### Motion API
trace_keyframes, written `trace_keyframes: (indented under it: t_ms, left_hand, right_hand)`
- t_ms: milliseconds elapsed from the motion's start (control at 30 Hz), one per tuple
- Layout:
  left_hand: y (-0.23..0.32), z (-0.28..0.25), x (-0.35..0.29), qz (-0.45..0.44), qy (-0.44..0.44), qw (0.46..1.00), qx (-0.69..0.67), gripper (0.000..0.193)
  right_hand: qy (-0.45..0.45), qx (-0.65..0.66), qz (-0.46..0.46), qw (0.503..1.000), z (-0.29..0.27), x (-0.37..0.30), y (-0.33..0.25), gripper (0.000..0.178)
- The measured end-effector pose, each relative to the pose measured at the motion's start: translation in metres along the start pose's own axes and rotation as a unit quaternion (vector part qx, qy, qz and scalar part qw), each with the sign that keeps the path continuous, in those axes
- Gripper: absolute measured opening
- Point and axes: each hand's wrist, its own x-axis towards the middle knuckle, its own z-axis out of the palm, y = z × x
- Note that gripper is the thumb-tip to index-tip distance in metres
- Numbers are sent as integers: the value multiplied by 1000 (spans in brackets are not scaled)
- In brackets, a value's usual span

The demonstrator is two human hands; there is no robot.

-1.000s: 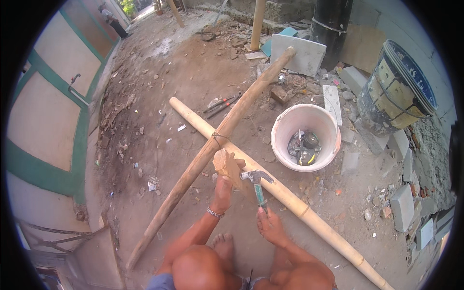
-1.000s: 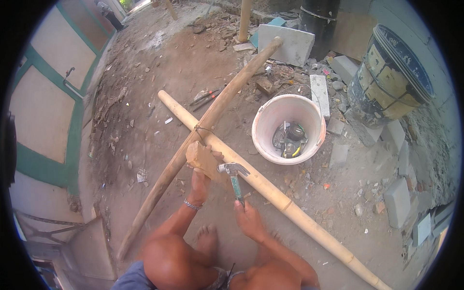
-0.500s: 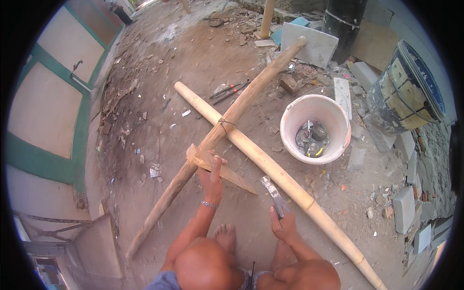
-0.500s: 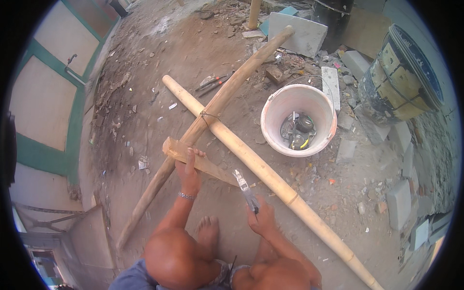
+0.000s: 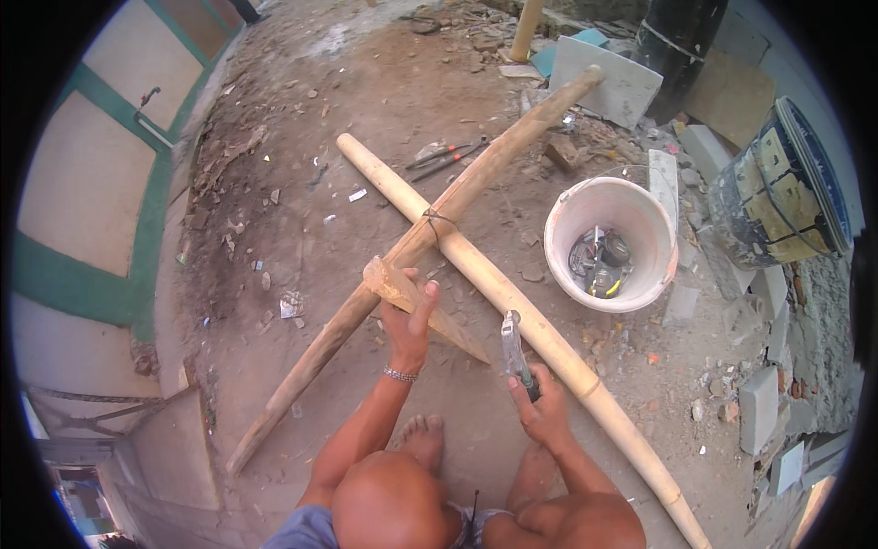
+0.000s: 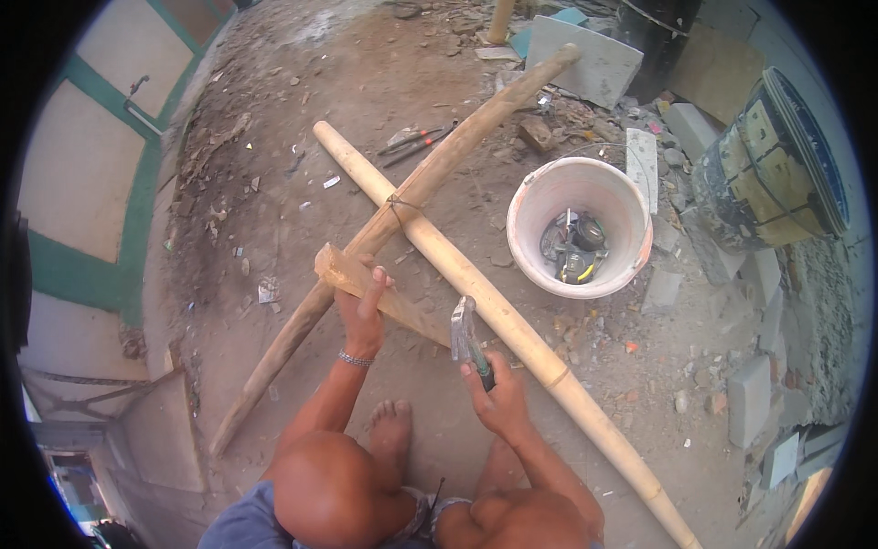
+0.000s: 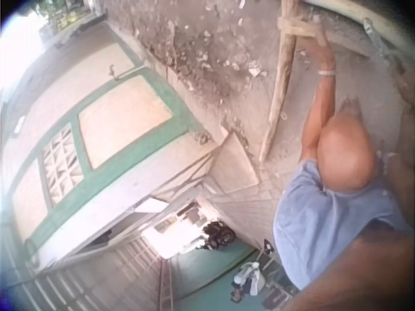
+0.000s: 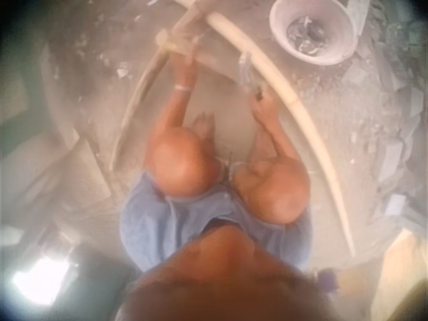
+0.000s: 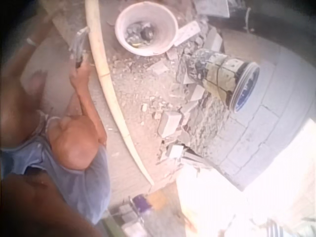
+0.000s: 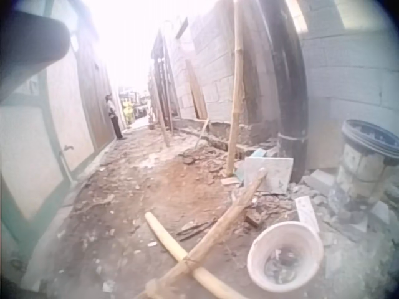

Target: The person assembles a bamboo frame by lashing bamboo poles together with wire using pliers, then hammering wooden support blocks and nails.

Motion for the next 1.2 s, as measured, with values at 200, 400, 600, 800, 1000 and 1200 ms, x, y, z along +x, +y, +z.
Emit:
trace_keyframes:
  t_ms: [200, 400, 600, 800, 1000, 1200]
  left_hand:
    - [28, 11, 41, -191, -29, 965, -177, 58]
    - [27, 37, 50, -317, -21, 905, -284, 50]
    - [-10, 41, 31, -368, -53, 904, -212, 50]
    - [-44, 52, 28, -351, -99, 916, -164, 54]
    - [-56, 45, 50, -314, -112, 940, -74, 51]
    - [-48, 45, 60, -317, -126, 934, 103, 57]
  right_hand:
    - [109, -103, -91, 985, 9, -9, 20, 34]
    - [162, -98, -52, 980, -9, -10, 25, 41]
    - [184, 28, 114, 976, -27, -13, 35, 36]
    - [202, 110, 124, 965, -36, -13, 46, 33]
    - [186, 107, 112, 970, -32, -1, 29, 35]
    - [160, 12, 133, 978, -44, 11, 45, 33]
